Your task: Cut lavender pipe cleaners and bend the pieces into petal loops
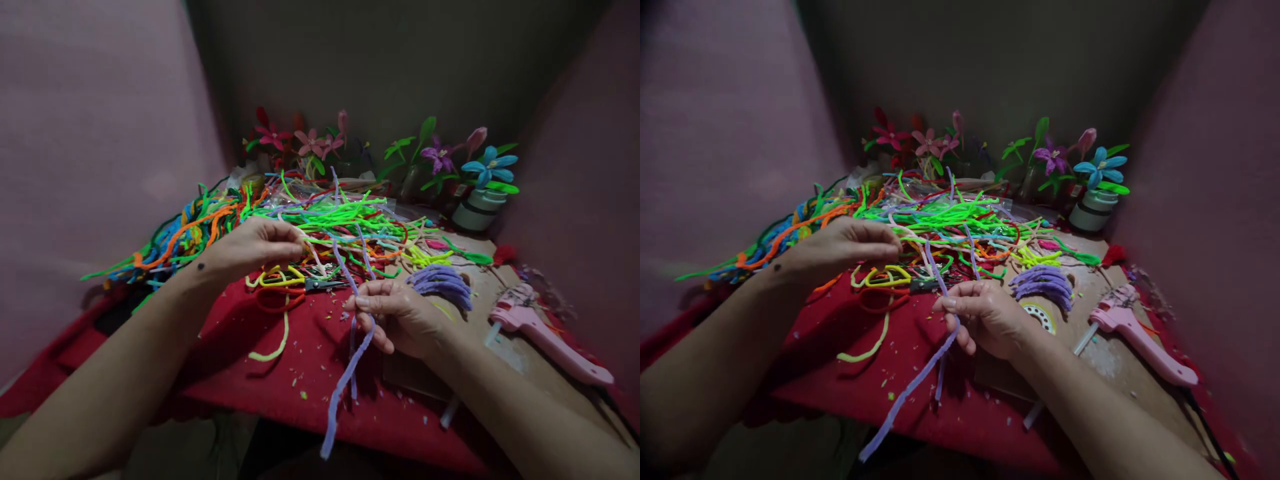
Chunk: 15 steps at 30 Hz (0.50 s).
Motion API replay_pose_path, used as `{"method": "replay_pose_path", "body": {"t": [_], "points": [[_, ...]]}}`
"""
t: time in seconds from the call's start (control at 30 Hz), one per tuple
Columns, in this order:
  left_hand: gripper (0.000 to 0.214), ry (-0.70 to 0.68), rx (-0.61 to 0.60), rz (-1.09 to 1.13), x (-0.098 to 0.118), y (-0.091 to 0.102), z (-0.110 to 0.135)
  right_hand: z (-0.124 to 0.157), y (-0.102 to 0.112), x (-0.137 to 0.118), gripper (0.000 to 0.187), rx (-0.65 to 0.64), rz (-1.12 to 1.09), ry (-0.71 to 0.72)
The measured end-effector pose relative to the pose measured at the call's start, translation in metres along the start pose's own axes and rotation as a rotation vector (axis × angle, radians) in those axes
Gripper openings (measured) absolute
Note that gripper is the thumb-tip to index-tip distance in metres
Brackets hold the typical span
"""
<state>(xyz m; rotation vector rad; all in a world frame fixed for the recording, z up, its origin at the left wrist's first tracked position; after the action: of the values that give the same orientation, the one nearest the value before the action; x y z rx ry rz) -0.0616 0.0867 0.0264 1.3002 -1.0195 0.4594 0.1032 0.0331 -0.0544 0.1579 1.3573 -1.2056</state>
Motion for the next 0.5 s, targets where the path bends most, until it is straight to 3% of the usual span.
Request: {"method": "replay_pose_path", "body": {"t": [0.1,0.2,0.33,0.5], "points": [[0.012,-0.07,-0.195,-0.501,-0.019,-0.009,0.012,-0.002,0.003,0.0,0.017,0.0,-0.011,0.004],[0.011,-0.165,-0.233,-0.847,-0.034,-0.025,0.019,-0.002,0.005,0.002,0.015,0.005,0.002,-0.003],[0.013,-0.263,-0.206,-0.947,-0.04,-0.035,0.019,-0.003,0.007,0.002,0.017,0.008,0.03,0.008],[0.005,-0.153,-0.132,-0.852,-0.038,-0.012,0.016,-0.004,0.006,0.002,0.018,-0.013,0.034,0.003]]}}
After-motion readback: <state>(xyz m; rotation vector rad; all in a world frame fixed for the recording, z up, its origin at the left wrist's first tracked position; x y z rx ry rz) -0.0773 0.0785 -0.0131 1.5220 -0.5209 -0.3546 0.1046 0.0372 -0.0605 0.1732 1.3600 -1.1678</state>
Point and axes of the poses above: each hand's wrist, its own z-axis away from the middle knuckle, its own y-axis out of the back of the hand, x = y × z, the point moved 7 cm from there along -z, towards the middle knuckle, and after that the axes turned 3 degrees about -y, right-handed, at the moved point
